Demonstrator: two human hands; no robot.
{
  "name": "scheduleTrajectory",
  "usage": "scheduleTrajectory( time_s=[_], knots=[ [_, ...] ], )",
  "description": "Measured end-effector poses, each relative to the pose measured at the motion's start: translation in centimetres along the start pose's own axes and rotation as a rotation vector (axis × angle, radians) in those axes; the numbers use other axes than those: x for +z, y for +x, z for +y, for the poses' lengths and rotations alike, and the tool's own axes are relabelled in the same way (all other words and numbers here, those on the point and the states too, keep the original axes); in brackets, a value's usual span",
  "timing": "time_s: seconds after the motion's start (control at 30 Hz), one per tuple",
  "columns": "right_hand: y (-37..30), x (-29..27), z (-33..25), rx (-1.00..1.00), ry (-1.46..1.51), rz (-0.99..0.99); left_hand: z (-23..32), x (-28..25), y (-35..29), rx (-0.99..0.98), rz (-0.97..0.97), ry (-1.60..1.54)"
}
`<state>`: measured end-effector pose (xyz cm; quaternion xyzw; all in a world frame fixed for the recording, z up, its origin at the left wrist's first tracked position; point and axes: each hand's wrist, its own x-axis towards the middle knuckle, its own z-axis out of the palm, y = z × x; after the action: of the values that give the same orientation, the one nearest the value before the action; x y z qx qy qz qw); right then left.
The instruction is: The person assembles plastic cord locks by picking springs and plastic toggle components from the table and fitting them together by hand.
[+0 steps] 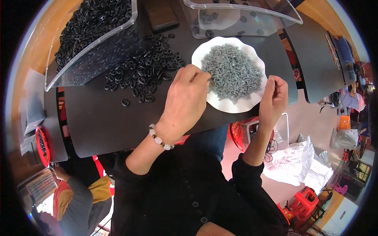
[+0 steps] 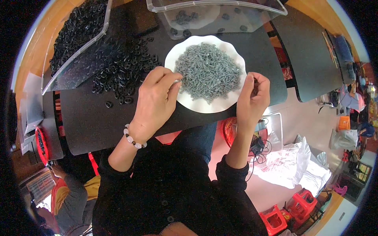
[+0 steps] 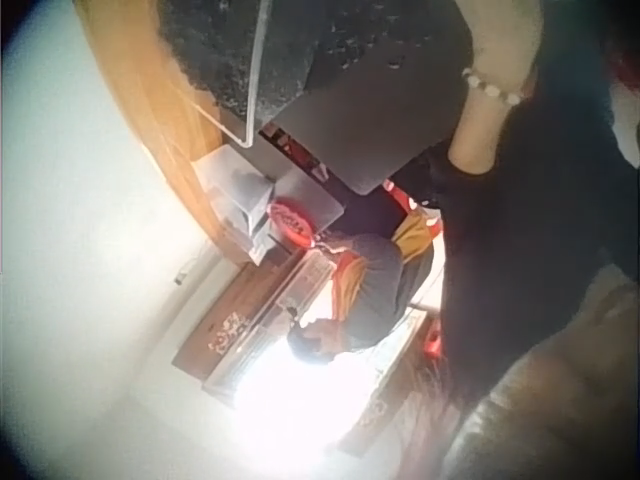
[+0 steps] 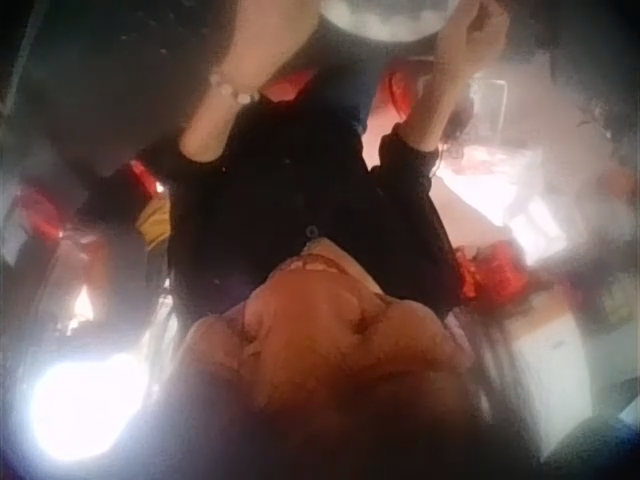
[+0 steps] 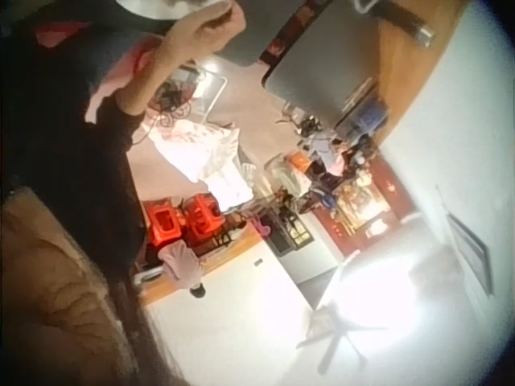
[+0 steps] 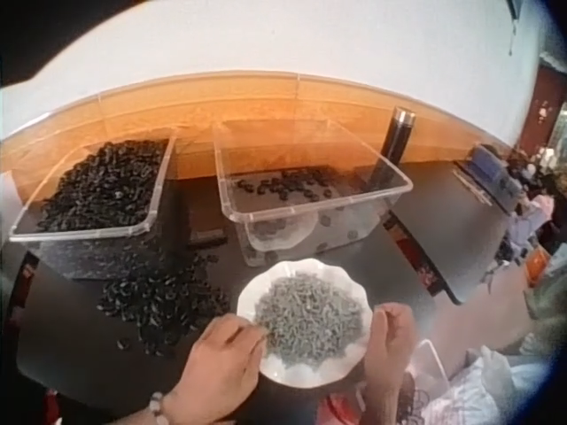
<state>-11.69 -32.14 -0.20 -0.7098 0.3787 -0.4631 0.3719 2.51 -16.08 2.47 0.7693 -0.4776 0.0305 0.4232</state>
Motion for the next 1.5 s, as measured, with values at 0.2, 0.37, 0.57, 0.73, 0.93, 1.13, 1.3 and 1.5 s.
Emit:
scheduleTrajectory(
  time_s=[0.2,0.37,0.57,0.73,0.93,1.13,1.3,1.5],
  knots=[
    [-0.5,0.6,-0.5,-0.018,-0.040,-0.047,-0.6,-0.2,-0.6,0.024,0.008,-0.024],
    [-1.5,1.5,-1.8,0.053,0.062,-0.126,-1.7,-1.6,-1.3,-0.065,0.024,0.000],
    [-1.7,0.9,-1.9,0.076,0.097,-0.146,-1.6,-2.7,-1.5,-0.108,0.008,-0.071],
    [-2.5,-0.2,-3.8,0.027,0.037,-0.057,-0.8,-2.4,-0.3,0.000,0.005,0.231],
    [-4.2,0.3,-4.7,0.041,0.273,-0.189,-0.9,-2.2,-0.2,0.024,0.015,0.188],
    [-4.9,1.9,-5.6,0.122,0.319,-0.327,-1.2,-1.5,-0.5,-0.055,0.075,-0.068],
    [-4.5,2.4,-6.1,0.024,0.316,-0.380,-0.2,-1.8,-0.2,-0.271,0.031,-0.378],
    [-3.7,4.3,-6.5,-0.075,0.276,-0.459,-0.2,-2.4,-0.1,-0.494,-0.108,-0.745]
  ],
)
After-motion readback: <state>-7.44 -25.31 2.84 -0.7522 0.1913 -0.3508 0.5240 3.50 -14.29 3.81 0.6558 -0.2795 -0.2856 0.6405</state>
